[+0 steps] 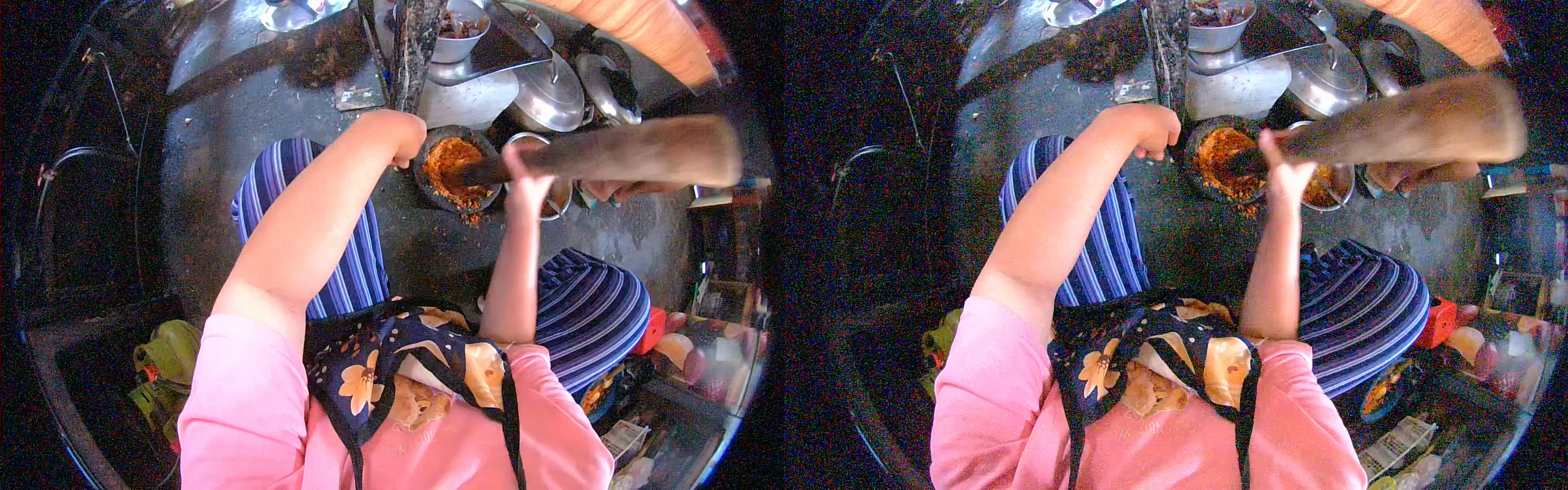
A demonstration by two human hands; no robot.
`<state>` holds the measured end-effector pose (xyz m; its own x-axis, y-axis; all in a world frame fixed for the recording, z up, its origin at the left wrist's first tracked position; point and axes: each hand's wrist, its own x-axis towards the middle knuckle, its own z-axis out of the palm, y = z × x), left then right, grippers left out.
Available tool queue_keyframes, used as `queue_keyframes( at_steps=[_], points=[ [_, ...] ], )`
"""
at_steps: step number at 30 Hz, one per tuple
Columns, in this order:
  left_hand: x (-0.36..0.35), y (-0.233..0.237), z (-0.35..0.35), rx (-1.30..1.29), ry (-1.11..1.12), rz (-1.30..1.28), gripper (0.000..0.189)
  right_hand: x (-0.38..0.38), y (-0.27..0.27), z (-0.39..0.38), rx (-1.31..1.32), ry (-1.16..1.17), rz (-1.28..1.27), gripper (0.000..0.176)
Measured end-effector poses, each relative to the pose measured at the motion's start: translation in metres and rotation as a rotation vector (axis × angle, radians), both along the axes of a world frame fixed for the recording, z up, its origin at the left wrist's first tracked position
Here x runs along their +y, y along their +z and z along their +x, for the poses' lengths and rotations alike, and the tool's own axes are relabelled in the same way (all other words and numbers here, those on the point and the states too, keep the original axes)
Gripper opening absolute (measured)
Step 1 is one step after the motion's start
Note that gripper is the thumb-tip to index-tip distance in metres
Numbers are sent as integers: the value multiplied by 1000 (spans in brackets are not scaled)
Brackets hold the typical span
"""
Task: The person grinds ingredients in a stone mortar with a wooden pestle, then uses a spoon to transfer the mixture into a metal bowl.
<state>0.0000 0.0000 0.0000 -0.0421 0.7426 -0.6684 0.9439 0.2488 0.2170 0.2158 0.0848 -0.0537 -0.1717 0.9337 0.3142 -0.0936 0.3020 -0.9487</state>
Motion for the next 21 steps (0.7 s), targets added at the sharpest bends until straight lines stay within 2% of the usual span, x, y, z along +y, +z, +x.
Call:
queue_keyframes(
  at_steps=[1, 3, 4, 5, 7, 9, 11, 12, 14, 15, 16, 18, 19, 21],
  points=[
    [-1, 1, -1, 9, -16, -13, 19, 2, 28, 7, -110, 5, 41, 27],
    [7, -11, 0, -25, -29, -12, 20, 6, 77, 17, -17, -11, 78, 23],
    [8, -7, -10, 18, -41, -7, 19, 10, 85, 13, 64, 87, 57, 23],
    [8, -5, -15, 47, -55, -5, 18, 9, 79, 8, 78, 88, 61, 23],
    [1, -7, -8, 11, -3, 20, 18, 7, 40, 9, -37, 25, -37, 22],
    [-7, -5, 0, -21, 52, 48, 18, 24, -52, 7, -398, 37, 29, 23],
    [-8, 8, 5, -45, 102, 69, 21, 2, -74, -6, 46, 40, -220, 24],
    [-3, 10, 7, 0, 83, 25, 14, -2, -67, -13, 55, 48, -216, 24],
    [-4, 1, 2, 2, 83, 51, 14, -11, -28, -14, 101, -49, -129, 21],
    [-3, -3, -1, 3, 88, 88, 14, -5, -6, -11, 102, 0, -40, 23],
    [2, -7, -4, -4, 63, 27, 20, 3, 22, -5, -54, 11, 71, 21],
    [4, -6, -9, 11, 17, 6, 17, 2, 62, -4, 40, 26, 82, 20],
    [4, -2, -12, 31, -20, -5, 15, 3, 70, -4, 54, 38, 101, 20],
    [0, 4, -8, 47, -32, 16, 15, 5, 51, -7, 49, -10, 92, 18]
  ],
)
